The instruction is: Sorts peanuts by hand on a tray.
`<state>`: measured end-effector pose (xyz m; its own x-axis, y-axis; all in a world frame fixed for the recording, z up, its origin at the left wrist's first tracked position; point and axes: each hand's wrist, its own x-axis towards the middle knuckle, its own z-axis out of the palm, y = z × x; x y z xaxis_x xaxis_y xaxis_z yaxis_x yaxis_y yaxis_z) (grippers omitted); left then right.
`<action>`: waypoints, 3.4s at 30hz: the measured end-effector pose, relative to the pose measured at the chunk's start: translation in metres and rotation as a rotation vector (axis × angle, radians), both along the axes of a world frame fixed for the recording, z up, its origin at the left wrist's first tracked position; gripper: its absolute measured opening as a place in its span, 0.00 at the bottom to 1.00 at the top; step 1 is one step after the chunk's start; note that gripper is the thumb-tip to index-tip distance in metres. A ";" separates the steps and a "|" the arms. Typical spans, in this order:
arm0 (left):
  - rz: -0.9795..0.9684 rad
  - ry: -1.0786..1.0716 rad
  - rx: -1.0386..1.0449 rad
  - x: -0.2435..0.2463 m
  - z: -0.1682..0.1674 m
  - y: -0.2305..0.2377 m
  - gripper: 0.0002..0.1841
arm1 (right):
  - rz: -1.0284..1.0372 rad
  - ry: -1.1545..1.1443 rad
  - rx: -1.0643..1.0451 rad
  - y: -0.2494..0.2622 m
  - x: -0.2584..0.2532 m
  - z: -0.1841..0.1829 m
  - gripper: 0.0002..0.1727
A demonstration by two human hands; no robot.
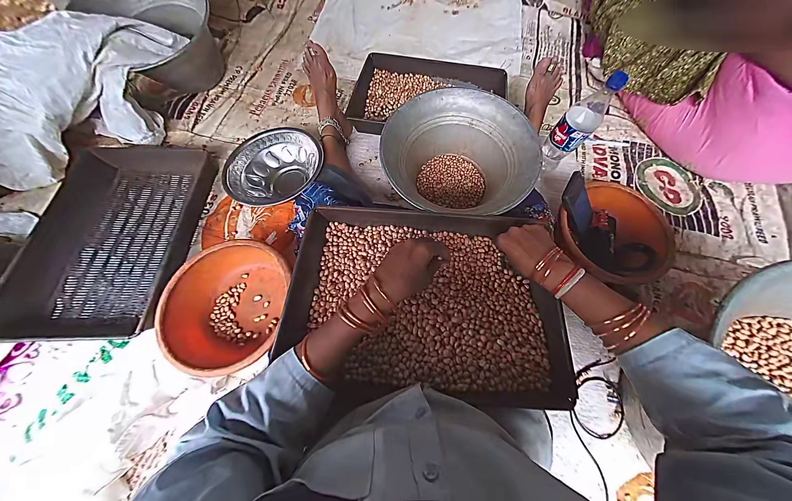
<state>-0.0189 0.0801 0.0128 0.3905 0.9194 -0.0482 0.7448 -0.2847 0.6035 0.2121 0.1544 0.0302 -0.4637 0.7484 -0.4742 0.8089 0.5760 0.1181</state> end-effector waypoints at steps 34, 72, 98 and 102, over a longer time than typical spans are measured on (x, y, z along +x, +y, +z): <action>-0.116 0.308 -0.115 0.012 -0.011 -0.001 0.06 | -0.073 0.323 -0.018 -0.040 0.021 0.027 0.06; -0.068 0.163 -0.114 0.048 -0.027 -0.009 0.16 | -0.088 0.483 -0.142 -0.022 0.025 0.023 0.05; 0.089 0.122 -0.061 0.033 -0.012 -0.017 0.10 | -0.117 0.668 -0.241 0.000 0.033 -0.001 0.04; 0.085 0.006 -0.069 0.027 -0.027 -0.006 0.08 | -0.415 1.105 -0.443 -0.002 0.030 -0.007 0.11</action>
